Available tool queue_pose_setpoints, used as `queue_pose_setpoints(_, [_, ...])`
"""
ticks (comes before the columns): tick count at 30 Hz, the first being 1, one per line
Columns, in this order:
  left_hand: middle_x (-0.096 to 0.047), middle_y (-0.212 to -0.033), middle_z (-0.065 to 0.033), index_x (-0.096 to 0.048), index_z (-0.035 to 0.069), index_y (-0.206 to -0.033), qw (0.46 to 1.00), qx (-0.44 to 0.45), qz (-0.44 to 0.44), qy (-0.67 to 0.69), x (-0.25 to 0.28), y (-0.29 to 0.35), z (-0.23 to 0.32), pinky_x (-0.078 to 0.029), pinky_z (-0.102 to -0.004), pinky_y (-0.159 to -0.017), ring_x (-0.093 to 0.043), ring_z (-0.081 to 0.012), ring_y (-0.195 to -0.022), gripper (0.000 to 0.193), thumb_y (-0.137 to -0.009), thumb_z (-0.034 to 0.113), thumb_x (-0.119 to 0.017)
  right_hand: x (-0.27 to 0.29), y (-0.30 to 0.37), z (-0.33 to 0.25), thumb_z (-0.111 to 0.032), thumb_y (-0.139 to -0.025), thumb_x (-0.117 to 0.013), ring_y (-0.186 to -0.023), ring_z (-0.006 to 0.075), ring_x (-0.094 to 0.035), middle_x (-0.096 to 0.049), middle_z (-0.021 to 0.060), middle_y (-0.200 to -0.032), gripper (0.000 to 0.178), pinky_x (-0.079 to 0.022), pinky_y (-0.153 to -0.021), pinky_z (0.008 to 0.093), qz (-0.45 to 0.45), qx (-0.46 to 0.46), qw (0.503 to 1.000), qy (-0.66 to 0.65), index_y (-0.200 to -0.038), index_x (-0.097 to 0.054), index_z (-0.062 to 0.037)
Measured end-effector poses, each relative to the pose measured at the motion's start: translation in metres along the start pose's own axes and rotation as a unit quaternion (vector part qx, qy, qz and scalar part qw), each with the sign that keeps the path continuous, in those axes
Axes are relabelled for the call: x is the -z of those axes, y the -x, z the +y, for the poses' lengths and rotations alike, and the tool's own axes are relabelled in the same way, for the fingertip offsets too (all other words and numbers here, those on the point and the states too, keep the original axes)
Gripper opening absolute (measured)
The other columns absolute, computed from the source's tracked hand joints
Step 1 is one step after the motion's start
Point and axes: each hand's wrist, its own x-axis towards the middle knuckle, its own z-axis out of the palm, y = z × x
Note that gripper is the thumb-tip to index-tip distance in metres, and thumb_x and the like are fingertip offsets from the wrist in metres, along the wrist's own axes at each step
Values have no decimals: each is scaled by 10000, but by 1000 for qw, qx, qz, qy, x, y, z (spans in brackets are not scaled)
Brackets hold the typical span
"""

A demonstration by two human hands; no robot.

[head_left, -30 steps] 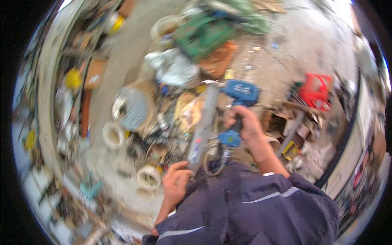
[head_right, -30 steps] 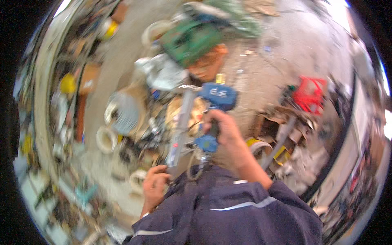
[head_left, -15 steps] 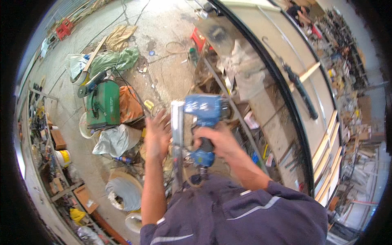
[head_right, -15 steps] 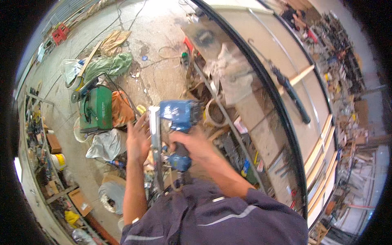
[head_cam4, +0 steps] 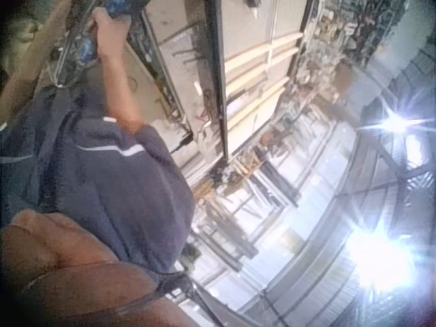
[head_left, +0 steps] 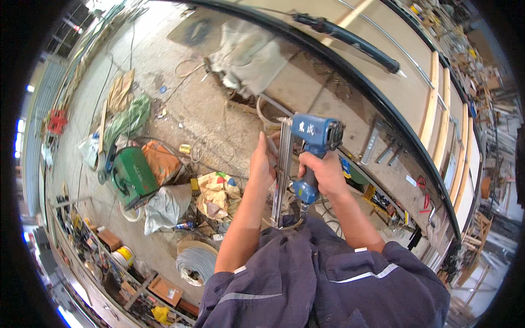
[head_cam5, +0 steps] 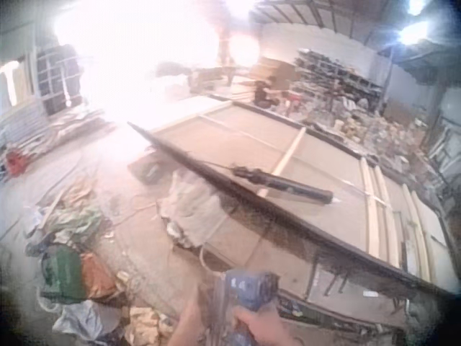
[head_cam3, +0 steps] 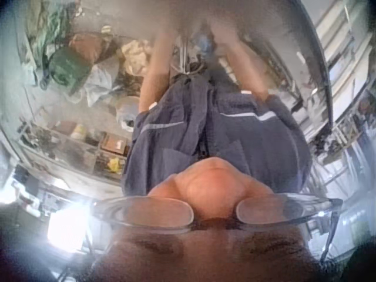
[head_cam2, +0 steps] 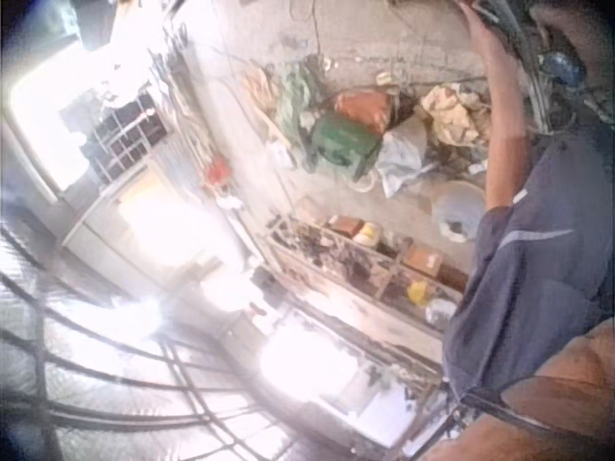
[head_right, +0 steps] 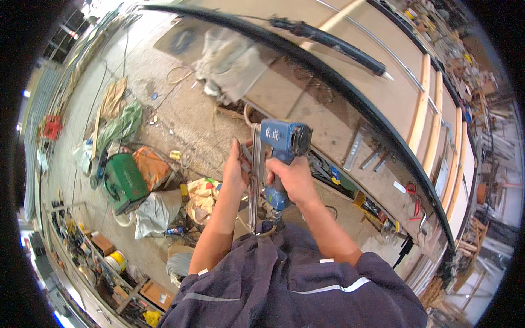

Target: The person assembles a large wooden frame by positioning metal strips and using a nail gun to fasten components. They retrieve nails from a box, align the frame, and apply adhesive with a caulking gun to secure joints.

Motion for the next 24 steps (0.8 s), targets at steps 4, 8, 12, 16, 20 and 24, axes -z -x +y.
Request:
queue_pose_setpoints(4, [-676,-1124,-117,-595,21,-1229,997,50,54,-39,-10,-24,-65,-522,-372,-868,-635,-223,-1010,489,-1068,440,-402,74,9,23,-54,-826,-675,-552,158,-613,-631,64,-658,70,-503,-539,315,32,3,996,-85,-816,-631,0])
queue_pose_setpoints(8, [-680,-1086,-104,-604,44,-1185,992,99,75,-27,-41,-39,-112,-530,-366,-853,-643,-211,-966,430,-1063,420,-433,130,20,28,-22,-837,-661,-576,174,-621,-629,69,-689,46,-521,-561,324,89,5,984,-154,-846,-624,3])
queue_pose_setpoints(12, [-691,-1058,-119,-603,43,-1162,985,150,83,-28,-61,-52,-152,-556,-371,-820,-665,-232,-909,412,-1062,407,-439,175,30,26,-21,-843,-674,-599,190,-632,-634,80,-733,83,-532,-582,328,128,51,976,-167,-892,-617,14])
queue_pose_setpoints(16, [-698,-1025,-122,-606,54,-1122,976,197,75,-57,-76,-67,-179,-568,-350,-753,-665,-231,-830,362,-1060,376,-454,214,45,22,-2,-841,-643,-616,197,-632,-630,88,-731,72,-531,-616,339,188,68,961,-193,-899,-603,13])
queue_pose_setpoints(20, [-689,-1020,-111,-618,56,-1061,972,191,20,-135,-100,-92,-177,-553,-384,-736,-644,-242,-843,366,-1050,392,-473,244,73,29,2,-840,-632,-649,194,-623,-621,83,-744,73,-516,-656,343,247,70,945,-205,-903,-595,5])
queue_pose_setpoints(24, [-666,-1071,-165,-606,-3,-1108,948,58,-67,-307,-135,-138,-150,-540,-430,-857,-645,-271,-936,442,-1043,414,-473,261,123,60,7,-827,-640,-698,187,-634,-636,79,-761,70,-502,-690,333,372,62,900,-218,-889,-607,3])
